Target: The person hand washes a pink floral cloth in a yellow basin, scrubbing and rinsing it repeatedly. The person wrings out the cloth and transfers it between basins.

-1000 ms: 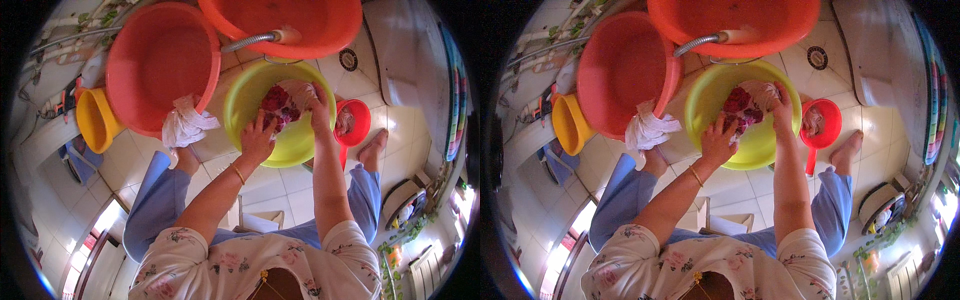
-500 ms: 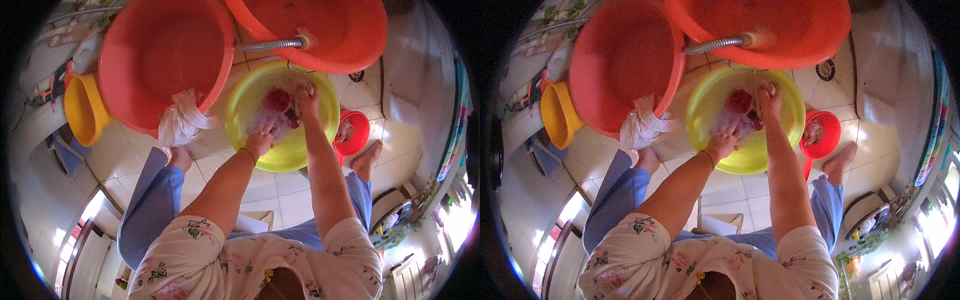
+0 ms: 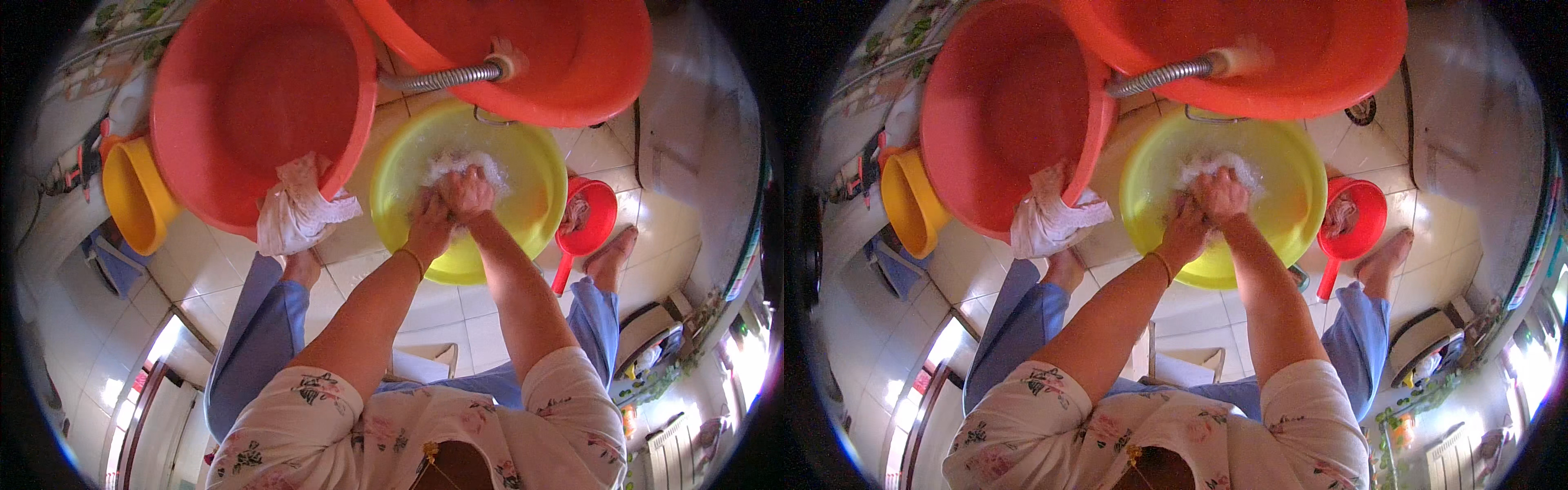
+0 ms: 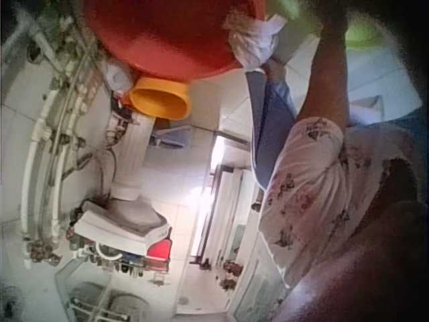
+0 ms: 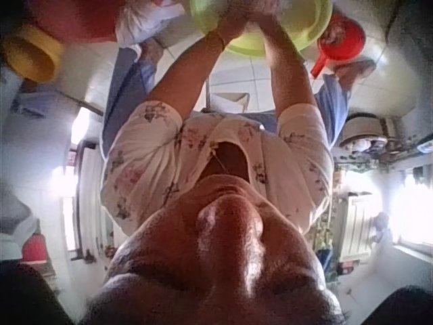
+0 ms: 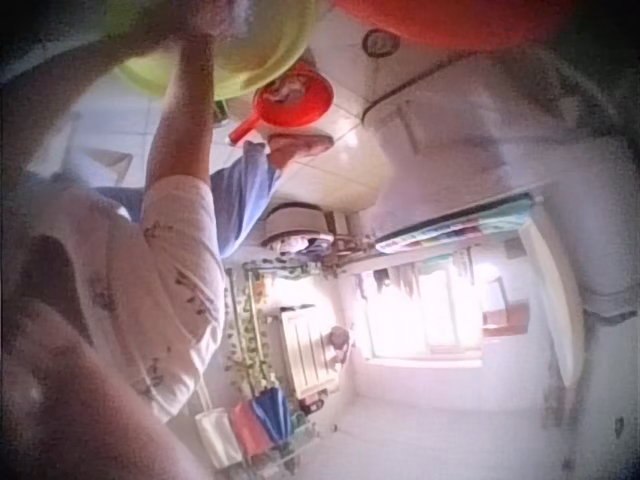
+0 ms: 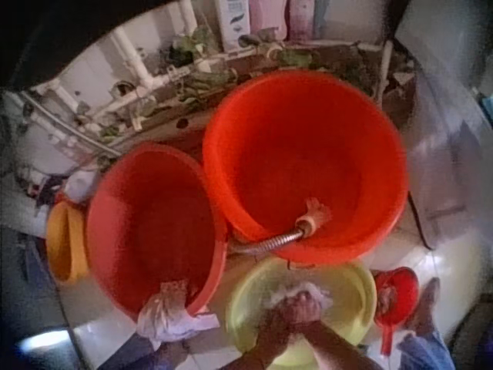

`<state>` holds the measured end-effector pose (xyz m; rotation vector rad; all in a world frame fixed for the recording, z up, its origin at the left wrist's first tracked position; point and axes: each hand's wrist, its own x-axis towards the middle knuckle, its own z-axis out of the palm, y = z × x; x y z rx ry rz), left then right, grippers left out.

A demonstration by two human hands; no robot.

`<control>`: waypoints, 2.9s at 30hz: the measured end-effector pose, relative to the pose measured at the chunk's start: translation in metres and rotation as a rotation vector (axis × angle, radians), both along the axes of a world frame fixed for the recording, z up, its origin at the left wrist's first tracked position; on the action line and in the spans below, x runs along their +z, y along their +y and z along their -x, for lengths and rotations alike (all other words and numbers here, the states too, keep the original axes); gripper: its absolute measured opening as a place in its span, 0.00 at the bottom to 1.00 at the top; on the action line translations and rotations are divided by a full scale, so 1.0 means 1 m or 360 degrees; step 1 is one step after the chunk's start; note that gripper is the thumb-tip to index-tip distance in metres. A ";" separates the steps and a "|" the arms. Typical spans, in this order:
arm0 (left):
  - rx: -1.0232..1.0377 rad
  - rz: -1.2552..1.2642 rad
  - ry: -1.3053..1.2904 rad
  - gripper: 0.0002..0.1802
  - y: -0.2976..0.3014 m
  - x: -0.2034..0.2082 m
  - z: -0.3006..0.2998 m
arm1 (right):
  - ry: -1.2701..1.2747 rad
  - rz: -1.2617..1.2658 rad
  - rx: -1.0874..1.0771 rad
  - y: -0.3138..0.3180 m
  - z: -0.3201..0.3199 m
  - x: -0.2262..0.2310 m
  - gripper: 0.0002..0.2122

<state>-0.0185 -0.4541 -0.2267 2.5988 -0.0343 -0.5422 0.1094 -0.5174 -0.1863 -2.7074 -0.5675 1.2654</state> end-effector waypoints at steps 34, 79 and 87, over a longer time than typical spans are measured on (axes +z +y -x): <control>-0.0083 0.0081 0.0041 0.19 -0.003 0.014 -0.008 | -0.0114 -0.0288 -0.0204 -0.036 -0.051 -0.136 0.14; 0.2118 0.3888 0.0397 0.29 -0.013 0.080 -0.021 | 0.0232 -0.1544 -0.1206 -0.059 0.112 0.248 0.31; 0.1601 0.4467 0.0324 0.31 -0.005 0.147 -0.031 | -0.0054 -0.1330 -0.1547 -0.083 0.055 0.199 0.22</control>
